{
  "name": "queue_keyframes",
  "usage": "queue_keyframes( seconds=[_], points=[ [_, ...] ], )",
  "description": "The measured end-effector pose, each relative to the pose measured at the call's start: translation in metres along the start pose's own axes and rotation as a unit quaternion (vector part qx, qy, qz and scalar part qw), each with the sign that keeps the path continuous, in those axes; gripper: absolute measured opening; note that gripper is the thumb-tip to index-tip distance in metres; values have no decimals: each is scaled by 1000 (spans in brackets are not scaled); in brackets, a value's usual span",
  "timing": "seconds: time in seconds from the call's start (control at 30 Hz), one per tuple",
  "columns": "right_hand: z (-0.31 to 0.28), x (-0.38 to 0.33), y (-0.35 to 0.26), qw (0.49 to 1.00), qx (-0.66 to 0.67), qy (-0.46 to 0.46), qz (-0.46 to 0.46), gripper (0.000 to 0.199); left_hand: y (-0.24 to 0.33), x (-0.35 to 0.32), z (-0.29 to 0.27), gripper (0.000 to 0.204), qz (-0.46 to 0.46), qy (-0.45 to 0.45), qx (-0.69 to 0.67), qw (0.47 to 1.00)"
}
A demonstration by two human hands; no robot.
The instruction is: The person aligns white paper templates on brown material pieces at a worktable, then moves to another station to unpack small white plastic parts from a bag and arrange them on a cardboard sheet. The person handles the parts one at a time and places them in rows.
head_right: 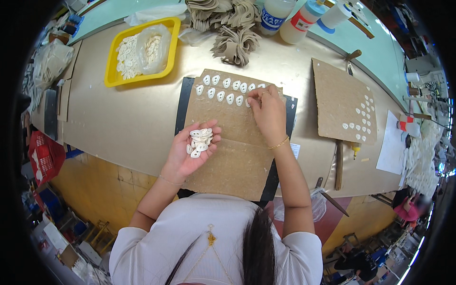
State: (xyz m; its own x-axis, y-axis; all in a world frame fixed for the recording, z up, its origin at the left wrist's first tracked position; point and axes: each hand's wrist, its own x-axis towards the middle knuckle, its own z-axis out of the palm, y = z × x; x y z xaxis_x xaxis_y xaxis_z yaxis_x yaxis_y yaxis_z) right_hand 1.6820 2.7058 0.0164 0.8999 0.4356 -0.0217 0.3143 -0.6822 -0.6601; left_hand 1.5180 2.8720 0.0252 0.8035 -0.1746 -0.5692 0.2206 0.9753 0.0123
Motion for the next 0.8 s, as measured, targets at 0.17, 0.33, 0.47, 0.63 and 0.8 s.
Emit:
queue_keyframes(
  seconds=[0.17, 0.33, 0.47, 0.63, 0.8],
  points=[
    [-5, -16, -42, 999, 21, -15, -32, 14, -1, 5, -9, 43, -14, -62, -10, 998],
    [0, -34, -69, 974, 128, -140, -126, 18, -6, 9, 8, 39, 10, -34, -2, 999],
    [-1, -37, -66, 962, 177, -169, -125, 18, -9, 9, 11, 35, -2, -20, -20, 1000],
    [-28, -30, -51, 918, 347, -176, 80, 13, -9, 13, -7, 39, -22, -49, 13, 998],
    [-43, -6, -6, 973, 200, -89, 68, 13, -10, 6, 16, 43, -21, 36, 80, 996]
  ],
)
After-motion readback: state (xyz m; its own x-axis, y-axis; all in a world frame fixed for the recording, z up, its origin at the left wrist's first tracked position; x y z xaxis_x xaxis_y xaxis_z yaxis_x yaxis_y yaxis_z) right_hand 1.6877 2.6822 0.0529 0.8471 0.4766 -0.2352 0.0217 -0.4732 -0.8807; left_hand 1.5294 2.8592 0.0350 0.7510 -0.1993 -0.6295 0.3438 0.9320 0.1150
